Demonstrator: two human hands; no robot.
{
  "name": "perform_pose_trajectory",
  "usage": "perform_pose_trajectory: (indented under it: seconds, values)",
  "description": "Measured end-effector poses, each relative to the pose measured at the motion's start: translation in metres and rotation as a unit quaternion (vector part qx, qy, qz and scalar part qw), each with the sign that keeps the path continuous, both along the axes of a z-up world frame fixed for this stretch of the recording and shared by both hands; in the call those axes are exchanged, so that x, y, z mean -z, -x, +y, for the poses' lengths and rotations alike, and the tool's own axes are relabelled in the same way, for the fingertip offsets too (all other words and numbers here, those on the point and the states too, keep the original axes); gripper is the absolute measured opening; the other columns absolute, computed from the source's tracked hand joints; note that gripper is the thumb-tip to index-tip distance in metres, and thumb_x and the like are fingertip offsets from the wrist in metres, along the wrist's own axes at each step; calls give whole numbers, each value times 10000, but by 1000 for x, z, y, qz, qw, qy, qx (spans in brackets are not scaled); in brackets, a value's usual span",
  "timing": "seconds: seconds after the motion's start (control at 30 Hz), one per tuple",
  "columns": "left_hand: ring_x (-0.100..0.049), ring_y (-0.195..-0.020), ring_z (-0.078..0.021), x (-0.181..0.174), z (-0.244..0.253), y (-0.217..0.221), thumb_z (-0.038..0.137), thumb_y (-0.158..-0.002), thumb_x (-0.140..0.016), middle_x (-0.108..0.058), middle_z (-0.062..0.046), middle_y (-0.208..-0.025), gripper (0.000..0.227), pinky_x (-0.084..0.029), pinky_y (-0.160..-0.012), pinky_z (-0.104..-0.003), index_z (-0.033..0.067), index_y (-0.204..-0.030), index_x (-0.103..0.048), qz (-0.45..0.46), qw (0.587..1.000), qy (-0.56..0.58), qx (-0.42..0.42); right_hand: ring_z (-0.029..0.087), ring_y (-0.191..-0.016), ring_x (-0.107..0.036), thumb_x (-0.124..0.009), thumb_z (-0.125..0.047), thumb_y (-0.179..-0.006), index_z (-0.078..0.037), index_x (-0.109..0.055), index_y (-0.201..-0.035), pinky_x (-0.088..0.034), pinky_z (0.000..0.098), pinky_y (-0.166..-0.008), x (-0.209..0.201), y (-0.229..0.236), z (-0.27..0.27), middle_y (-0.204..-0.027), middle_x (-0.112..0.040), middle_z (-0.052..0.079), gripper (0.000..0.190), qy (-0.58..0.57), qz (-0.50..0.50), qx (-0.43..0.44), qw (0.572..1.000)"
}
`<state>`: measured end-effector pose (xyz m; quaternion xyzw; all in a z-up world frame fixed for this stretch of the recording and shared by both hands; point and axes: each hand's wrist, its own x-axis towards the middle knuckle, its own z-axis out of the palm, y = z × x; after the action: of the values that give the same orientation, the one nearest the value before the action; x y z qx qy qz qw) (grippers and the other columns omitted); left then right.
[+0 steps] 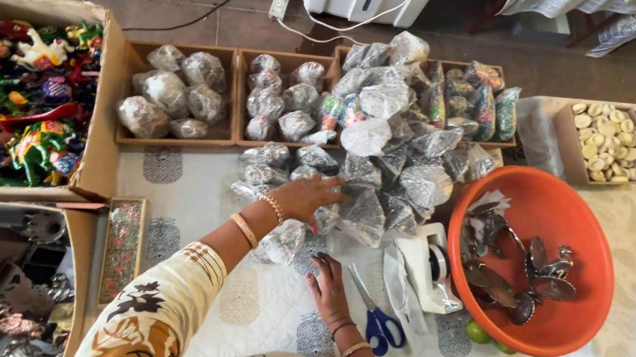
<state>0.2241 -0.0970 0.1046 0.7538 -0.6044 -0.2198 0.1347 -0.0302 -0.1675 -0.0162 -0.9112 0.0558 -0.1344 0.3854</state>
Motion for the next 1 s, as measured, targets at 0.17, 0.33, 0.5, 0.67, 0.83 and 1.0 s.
perform_pose_trajectory:
  seconds: [0.17,0.33,0.5,0.67,0.83,1.0]
  values:
    - [-374,-1400,-469,13,-5,11,293,-635,-947,-294,-106,-1620,942,-486,-1066,-483,184,-1443,-475,-22,1000,-4,-15,339,-1345,-441,-647,-331,-986,-30,-451,-1418,-407,440,-1160,23,4,-33,-1377,-456,188,561,22,-58,172,983]
    - [-398,-1395,-485,39,-8,16,210,-713,-903,-346,-119,-1584,823,-477,-1079,-501,176,-1438,-514,-64,997,31,-16,319,-1221,-469,-766,-359,-895,-53,-351,-1490,-449,424,-1081,-44,-24,-55,-1289,-409,176,788,25,-40,250,967]
    - [-380,-1408,-443,-8,-4,25,256,-673,-913,-348,-92,-1580,828,-463,-1090,-508,207,-1412,-543,-29,999,0,-23,297,-1187,-526,-793,-149,-851,-115,-371,-1541,-538,397,-977,-80,-47,-58,-1308,-410,166,809,22,-28,268,963]
    - [-347,-1433,-437,5,-5,21,343,-688,-913,-348,-80,-1584,731,-455,-1101,-508,226,-1335,-595,-11,999,-27,-35,298,-1174,-537,-793,-55,-799,-123,-464,-1480,-523,403,-1019,-103,-53,-52,-1271,-439,151,760,-5,0,264,965]
    - [-350,-1447,-431,2,-2,25,396,-686,-895,-360,-79,-1589,709,-454,-1118,-494,227,-1317,-617,-7,999,-15,-30,378,-1283,-445,-810,-8,-732,-87,-490,-1406,-502,417,-1010,-100,-50,-44,-1363,-484,189,750,34,-72,238,968]
    - [-312,-1449,-447,8,-2,29,433,-717,-890,-338,-123,-1578,743,-422,-1129,-493,182,-1349,-591,-16,999,-29,-12,266,-1026,-630,-747,1,-856,-120,-496,-1429,-565,369,-847,-87,-44,-54,-1261,-628,121,637,-29,29,248,968]
